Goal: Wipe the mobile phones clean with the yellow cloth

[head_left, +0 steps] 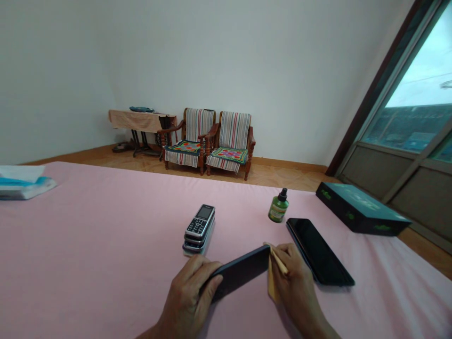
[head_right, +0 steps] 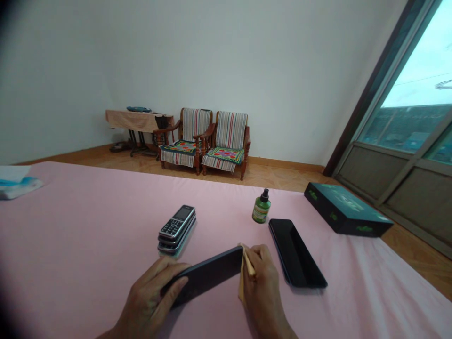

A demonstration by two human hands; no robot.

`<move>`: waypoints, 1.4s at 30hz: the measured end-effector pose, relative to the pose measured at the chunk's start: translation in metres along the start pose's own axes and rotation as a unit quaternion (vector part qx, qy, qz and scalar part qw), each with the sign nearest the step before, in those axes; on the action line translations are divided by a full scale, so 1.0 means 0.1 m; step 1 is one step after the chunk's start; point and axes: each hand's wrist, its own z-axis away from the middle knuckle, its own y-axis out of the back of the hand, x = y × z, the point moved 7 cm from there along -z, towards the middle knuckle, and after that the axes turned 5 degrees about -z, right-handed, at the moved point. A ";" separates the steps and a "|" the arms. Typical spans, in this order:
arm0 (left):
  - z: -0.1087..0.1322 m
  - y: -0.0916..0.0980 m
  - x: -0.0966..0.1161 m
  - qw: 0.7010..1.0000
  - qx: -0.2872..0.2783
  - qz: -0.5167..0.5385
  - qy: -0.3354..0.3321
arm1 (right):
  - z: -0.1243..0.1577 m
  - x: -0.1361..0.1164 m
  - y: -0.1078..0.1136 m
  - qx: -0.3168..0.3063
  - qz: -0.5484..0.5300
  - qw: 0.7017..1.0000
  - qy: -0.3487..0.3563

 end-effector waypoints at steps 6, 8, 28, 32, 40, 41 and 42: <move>0.02 -0.01 -0.01 1.000 0.014 0.002 -0.005 | -0.11 0.17 0.06 -0.009 -0.047 0.998 -0.052; 0.03 -0.02 -0.03 1.000 0.012 0.002 -0.003 | -0.13 0.18 0.06 -0.017 -0.083 0.994 -0.063; 0.01 0.01 -0.21 0.991 0.021 0.058 0.122 | -0.08 0.15 -0.06 -0.234 -0.049 0.966 -0.095; 0.06 0.00 -0.32 0.974 0.042 0.123 0.187 | -0.16 0.03 0.04 -0.259 -0.162 0.942 -0.138; 0.12 -0.08 -0.35 0.949 0.055 0.218 0.220 | -0.11 -0.06 0.07 -0.203 -0.280 0.913 -0.218; 0.12 -0.09 -0.34 0.949 0.050 0.221 0.217 | -0.13 -0.08 0.11 -0.193 -0.275 0.919 -0.205; 0.12 -0.12 -0.33 0.950 0.040 0.223 0.216 | -0.15 -0.10 0.16 -0.186 -0.263 0.928 -0.186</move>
